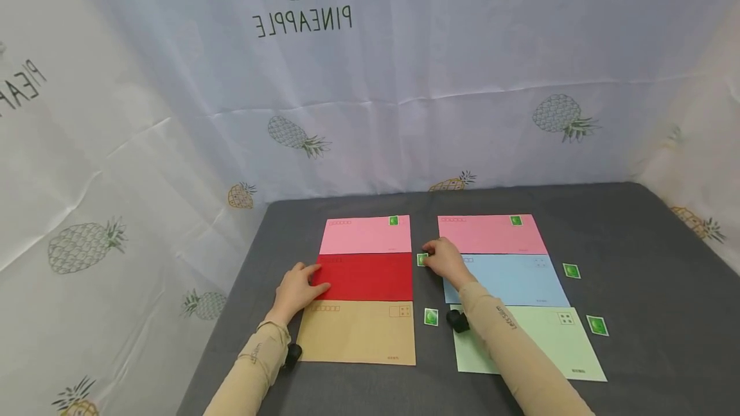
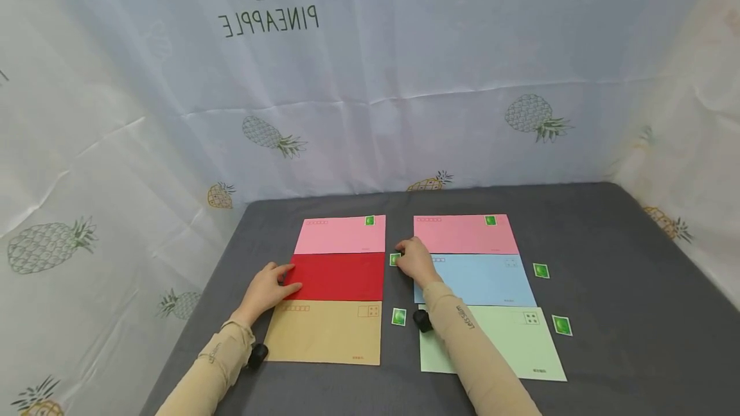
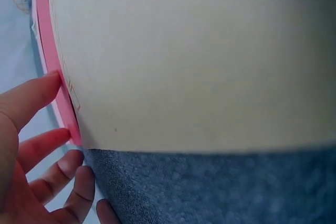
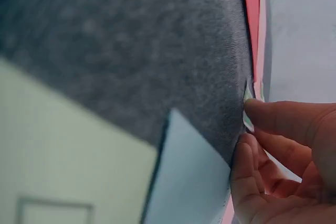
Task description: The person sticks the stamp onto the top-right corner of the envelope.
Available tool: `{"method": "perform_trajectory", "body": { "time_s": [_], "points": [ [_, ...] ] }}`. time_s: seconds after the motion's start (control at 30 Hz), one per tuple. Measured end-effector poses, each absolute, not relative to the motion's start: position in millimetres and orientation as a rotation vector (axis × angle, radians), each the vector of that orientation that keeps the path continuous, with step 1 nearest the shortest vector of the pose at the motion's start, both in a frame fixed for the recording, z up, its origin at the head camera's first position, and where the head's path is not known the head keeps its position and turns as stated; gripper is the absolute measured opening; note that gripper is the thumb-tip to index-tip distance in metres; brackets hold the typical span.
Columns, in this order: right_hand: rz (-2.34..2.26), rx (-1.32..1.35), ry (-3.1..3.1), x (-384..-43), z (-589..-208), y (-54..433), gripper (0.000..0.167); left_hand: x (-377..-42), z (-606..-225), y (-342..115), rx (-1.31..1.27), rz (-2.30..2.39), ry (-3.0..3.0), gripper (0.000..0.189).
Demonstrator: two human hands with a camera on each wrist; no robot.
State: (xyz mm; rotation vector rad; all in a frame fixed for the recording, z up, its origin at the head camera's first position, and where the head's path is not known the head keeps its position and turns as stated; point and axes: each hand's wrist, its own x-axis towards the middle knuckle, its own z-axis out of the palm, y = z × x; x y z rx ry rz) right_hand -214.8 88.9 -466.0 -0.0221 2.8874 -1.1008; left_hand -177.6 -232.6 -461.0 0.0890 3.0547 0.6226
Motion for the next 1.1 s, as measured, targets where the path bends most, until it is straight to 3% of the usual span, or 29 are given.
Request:
{"method": "perform_trajectory", "body": {
  "time_s": [0.2,1.1],
  "points": [
    [-1.089,-0.028,2.905,-214.2,-463.4,89.8,0.017,-178.6,-460.7,-232.7,0.070,0.607,3.036,0.056],
    [-1.180,0.115,2.825,-220.6,-463.0,85.0,0.013,-178.6,-456.6,-232.3,0.051,0.598,2.997,0.057]
  ]
}}
